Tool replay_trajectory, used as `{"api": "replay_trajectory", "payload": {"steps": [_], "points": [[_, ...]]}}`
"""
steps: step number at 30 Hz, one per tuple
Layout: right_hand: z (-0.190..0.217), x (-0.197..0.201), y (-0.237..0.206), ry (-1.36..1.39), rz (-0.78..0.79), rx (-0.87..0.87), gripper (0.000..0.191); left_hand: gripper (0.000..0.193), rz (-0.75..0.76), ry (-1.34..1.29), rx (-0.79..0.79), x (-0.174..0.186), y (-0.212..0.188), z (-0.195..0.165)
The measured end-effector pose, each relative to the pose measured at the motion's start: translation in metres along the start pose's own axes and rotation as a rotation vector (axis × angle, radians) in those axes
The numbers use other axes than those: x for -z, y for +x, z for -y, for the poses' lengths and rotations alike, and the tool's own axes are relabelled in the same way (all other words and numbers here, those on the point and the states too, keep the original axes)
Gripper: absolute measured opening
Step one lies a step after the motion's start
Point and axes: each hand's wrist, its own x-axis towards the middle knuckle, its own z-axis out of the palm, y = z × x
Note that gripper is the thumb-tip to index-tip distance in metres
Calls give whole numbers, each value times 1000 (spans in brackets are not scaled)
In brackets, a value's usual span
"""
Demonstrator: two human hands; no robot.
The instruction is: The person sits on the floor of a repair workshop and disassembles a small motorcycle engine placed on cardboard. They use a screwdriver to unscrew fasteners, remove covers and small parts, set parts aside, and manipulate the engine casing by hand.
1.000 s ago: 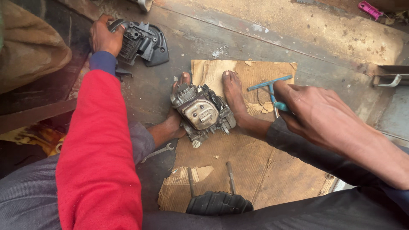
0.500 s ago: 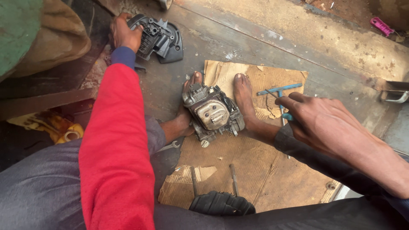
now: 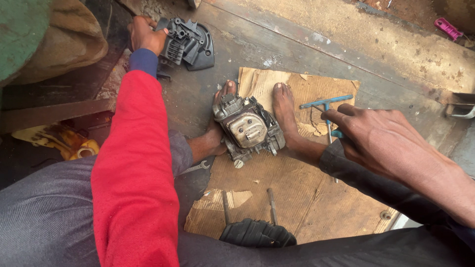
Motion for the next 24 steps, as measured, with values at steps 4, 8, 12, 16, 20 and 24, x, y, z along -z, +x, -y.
{"api": "replay_trajectory", "payload": {"steps": [4,8,12,16,20,24], "points": [[-2,-3,0,-17,18,-3,60,44,25,54,35,0,-7,0],[-3,-5,0,-56,23,10,56,37,-39,73,-44,0,-12,-1],[-6,-9,-1,32,-83,70,61,40,-60,14,-44,4,-15,-7],[-12,-24,3,15,20,-6,60,38,-33,83,-8,10,-18,-12],[-10,-52,9,139,-251,266,57,35,-42,-20,-49,9,-22,-13],[12,-75,14,509,-103,173,42,32,-89,32,-8,3,-20,-10]]}}
